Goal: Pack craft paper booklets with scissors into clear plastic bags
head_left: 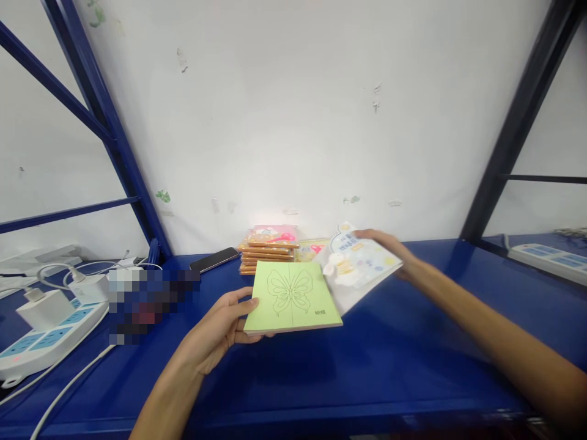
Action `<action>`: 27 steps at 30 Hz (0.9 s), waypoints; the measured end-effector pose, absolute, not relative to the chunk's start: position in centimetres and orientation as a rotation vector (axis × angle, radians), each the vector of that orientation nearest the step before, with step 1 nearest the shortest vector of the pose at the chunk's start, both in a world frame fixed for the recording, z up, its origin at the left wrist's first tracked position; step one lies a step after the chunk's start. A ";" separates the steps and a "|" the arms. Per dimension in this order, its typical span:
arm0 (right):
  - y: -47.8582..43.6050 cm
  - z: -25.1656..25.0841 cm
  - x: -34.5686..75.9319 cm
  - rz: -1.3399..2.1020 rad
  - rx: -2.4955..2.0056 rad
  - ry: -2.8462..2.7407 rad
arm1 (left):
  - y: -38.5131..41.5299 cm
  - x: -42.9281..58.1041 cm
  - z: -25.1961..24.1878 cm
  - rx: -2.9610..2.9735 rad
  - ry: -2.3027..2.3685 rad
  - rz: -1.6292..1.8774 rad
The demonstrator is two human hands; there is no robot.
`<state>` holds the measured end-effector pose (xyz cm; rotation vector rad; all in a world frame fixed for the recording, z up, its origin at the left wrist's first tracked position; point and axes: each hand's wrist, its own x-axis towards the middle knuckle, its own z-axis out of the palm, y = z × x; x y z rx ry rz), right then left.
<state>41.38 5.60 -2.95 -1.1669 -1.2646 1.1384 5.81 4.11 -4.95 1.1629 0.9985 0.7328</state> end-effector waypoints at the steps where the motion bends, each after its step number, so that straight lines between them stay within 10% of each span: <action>1: 5.4 -2.3 43.0 1.184 -1.232 -1.248 | 4.1 5.7 -4.9 1.163 1.026 0.742; 6: 5.0 -1.9 50.9 1.069 -1.804 -1.704 | 3.7 7.1 -5.7 1.206 1.042 0.675; 10: 5.9 -3.5 53.2 0.212 -2.399 -1.741 | 3.2 9.6 -7.5 1.466 1.090 0.522; 16: 6.6 -4.0 50.0 -0.291 -2.280 -1.606 | 2.8 10.0 -8.0 1.975 1.375 0.674; 27: 9.1 -5.8 36.3 0.376 -1.580 -1.822 | 4.2 5.7 -5.9 1.830 1.343 0.728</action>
